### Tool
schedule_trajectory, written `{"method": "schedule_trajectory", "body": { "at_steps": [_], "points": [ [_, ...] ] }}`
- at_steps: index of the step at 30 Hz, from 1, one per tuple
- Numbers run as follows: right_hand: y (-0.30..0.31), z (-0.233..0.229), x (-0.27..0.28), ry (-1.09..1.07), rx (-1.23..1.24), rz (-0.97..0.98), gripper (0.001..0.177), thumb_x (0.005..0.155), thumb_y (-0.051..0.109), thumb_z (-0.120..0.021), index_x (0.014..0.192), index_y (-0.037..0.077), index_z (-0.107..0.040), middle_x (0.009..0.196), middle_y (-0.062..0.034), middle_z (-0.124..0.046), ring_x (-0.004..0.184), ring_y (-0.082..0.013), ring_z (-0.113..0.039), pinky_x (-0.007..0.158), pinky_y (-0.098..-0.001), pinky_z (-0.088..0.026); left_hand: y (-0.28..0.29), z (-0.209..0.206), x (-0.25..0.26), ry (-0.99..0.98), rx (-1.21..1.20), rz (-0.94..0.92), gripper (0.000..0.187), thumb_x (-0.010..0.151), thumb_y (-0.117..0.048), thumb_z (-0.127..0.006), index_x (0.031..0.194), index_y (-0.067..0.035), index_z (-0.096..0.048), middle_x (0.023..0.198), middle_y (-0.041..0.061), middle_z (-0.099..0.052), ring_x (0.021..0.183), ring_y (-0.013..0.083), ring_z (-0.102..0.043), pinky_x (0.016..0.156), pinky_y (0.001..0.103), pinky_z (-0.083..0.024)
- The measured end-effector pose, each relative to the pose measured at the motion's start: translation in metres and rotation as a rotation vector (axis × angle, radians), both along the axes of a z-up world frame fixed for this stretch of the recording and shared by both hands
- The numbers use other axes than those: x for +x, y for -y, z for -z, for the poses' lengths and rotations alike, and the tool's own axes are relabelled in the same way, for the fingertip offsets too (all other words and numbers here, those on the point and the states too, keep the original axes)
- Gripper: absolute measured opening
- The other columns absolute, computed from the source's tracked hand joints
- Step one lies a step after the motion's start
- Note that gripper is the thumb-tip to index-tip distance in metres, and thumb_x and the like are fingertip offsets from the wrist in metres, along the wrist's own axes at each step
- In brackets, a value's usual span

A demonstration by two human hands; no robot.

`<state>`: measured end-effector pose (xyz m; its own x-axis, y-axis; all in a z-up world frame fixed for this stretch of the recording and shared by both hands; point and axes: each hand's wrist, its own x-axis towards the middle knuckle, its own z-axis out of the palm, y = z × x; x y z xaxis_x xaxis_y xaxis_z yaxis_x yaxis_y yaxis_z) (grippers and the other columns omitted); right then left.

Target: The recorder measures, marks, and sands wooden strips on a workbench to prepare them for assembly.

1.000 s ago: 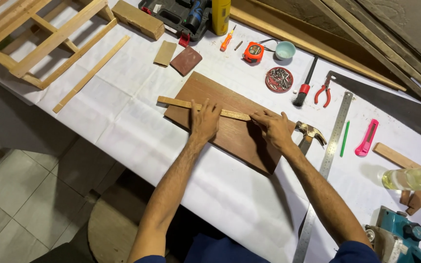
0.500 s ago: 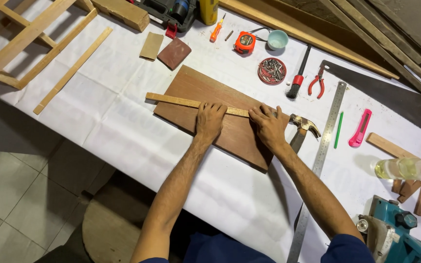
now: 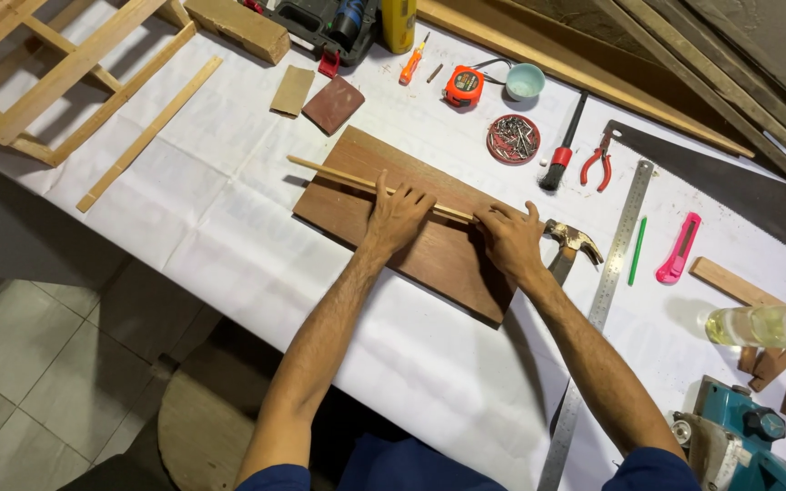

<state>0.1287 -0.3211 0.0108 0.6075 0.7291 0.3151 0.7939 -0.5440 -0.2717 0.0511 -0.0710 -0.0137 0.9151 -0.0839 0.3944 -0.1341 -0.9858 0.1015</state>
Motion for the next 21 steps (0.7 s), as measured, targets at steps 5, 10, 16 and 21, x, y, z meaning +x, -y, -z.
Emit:
{"method": "schedule_trajectory", "body": {
  "at_steps": [5, 10, 16, 21],
  "points": [
    [0.021, -0.026, -0.011, -0.319, 0.019, 0.099, 0.021, 0.099, 0.024, -0.070, 0.117, 0.014, -0.076, 0.092, -0.0045, -0.075, 0.099, -0.0237, -0.059, 0.094, -0.0476, -0.039, 0.017, -0.010, 0.008, -0.012, -0.098, 0.055, 0.019, 0.092, -0.014, -0.070, 0.111, -0.017, -0.073, 0.102, 0.001, -0.073, 0.115, 0.0243, -0.063, 0.113, 0.079, -0.019],
    [0.038, -0.053, -0.016, -0.387, -0.056, 0.241, 0.021, 0.098, 0.025, -0.070, 0.115, 0.016, -0.079, 0.094, -0.0034, -0.078, 0.096, -0.0242, -0.057, 0.095, -0.0422, -0.035, 0.030, -0.005, 0.013, -0.030, -0.188, 0.089, 0.023, 0.090, -0.013, -0.072, 0.113, -0.016, -0.073, 0.109, 0.003, -0.072, 0.114, 0.0248, -0.062, 0.113, 0.077, -0.021],
    [0.062, -0.028, -0.009, -0.017, 0.058, 0.044, 0.027, 0.097, 0.023, -0.069, 0.121, 0.013, -0.077, 0.122, -0.0080, -0.075, 0.109, -0.0237, -0.061, 0.090, -0.0418, -0.043, 0.029, -0.006, 0.003, 0.138, -0.206, -0.048, 0.021, 0.091, -0.020, -0.077, 0.108, -0.011, -0.071, 0.114, 0.009, -0.069, 0.112, 0.0254, -0.060, 0.110, 0.064, -0.033],
    [0.053, -0.004, -0.024, 0.044, -0.019, -0.066, 0.031, 0.095, 0.014, -0.069, 0.126, 0.006, -0.073, 0.131, -0.0068, -0.072, 0.118, -0.0275, -0.061, 0.094, -0.0413, -0.045, 0.024, -0.006, -0.006, 0.054, -0.309, -0.181, 0.023, 0.093, -0.025, -0.079, 0.104, -0.006, -0.074, 0.107, 0.011, -0.070, 0.109, 0.0273, -0.060, 0.109, 0.059, -0.036]
  ]
}}
